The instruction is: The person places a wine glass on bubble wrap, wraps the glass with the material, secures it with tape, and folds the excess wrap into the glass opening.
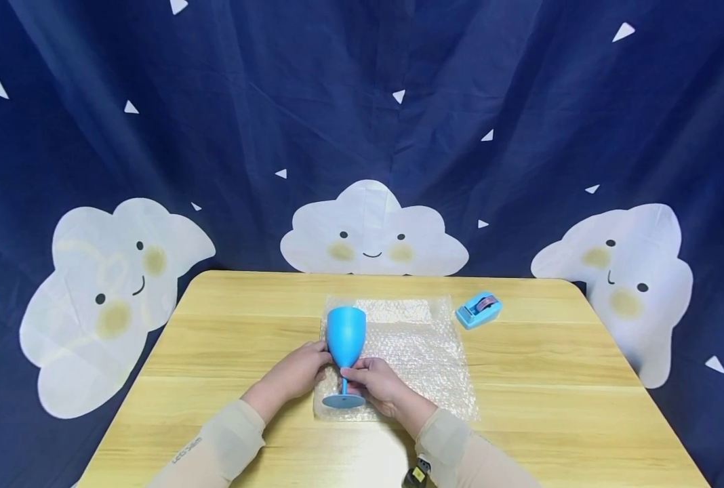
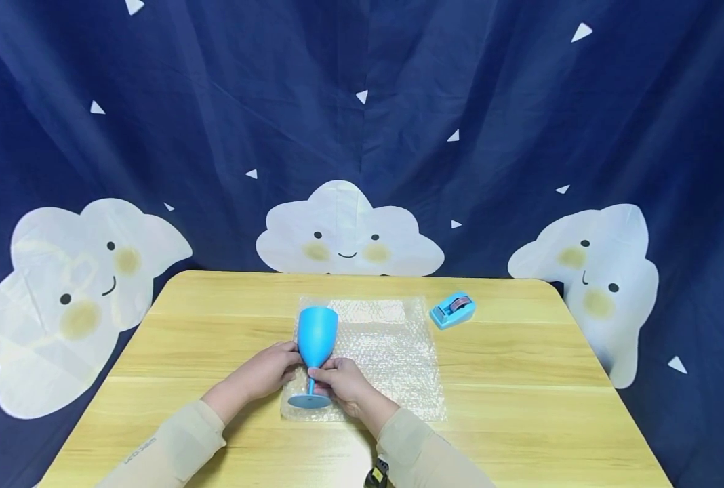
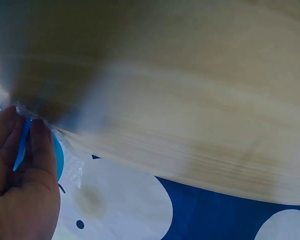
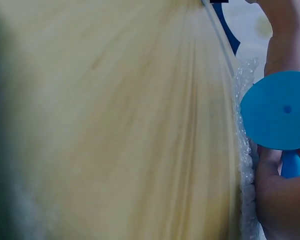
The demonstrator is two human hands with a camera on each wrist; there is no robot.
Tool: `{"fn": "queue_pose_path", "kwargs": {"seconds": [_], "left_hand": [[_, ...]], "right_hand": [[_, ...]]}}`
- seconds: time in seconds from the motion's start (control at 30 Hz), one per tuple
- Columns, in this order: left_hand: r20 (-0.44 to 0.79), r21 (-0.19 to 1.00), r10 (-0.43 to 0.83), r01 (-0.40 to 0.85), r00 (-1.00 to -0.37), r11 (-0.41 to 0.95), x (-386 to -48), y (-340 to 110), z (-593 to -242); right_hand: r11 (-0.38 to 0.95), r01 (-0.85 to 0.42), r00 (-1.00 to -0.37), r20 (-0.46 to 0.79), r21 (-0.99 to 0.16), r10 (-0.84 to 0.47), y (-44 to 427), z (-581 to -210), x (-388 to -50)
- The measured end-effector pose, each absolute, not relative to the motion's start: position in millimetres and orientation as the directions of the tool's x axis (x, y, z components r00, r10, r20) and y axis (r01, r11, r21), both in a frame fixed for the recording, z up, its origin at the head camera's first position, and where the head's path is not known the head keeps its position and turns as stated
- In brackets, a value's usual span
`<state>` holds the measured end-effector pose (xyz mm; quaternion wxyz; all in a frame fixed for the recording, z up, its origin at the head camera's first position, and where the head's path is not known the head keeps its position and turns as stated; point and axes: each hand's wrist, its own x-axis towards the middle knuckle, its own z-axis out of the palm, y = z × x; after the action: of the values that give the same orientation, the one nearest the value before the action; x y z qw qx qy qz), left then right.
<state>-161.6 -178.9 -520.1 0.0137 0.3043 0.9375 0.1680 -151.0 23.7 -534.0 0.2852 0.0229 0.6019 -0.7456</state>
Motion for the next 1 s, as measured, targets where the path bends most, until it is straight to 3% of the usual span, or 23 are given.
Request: {"fn": "queue_pose_path", "kwargs": {"seconds": [0.27, 0.7, 1.0], "left_hand": [[0.077, 0.351, 0.553, 0.542, -0.83, 0.764, -161.4, -178.3, -523.6], [0.11, 0.522, 0.408, 0.402, -0.906, 0.752, -156.4, -174.9, -521.3], [0.004, 0.599, 0.23, 0.186, -0.973, 0.779, -158.9, -173.0, -514.4]], "right_hand": [[-0.119, 0.462, -0.83, -0.381, -0.879, -0.406, 25.7, -537.0, -151.8], [-0.135, 0.474, -0.817, -0.377, -0.87, -0.438, 26.0, -539.9, -152.0], [-0.127, 0.473, -0.814, -0.377, -0.872, -0.441, 26.7, -537.6, -151.4]]}}
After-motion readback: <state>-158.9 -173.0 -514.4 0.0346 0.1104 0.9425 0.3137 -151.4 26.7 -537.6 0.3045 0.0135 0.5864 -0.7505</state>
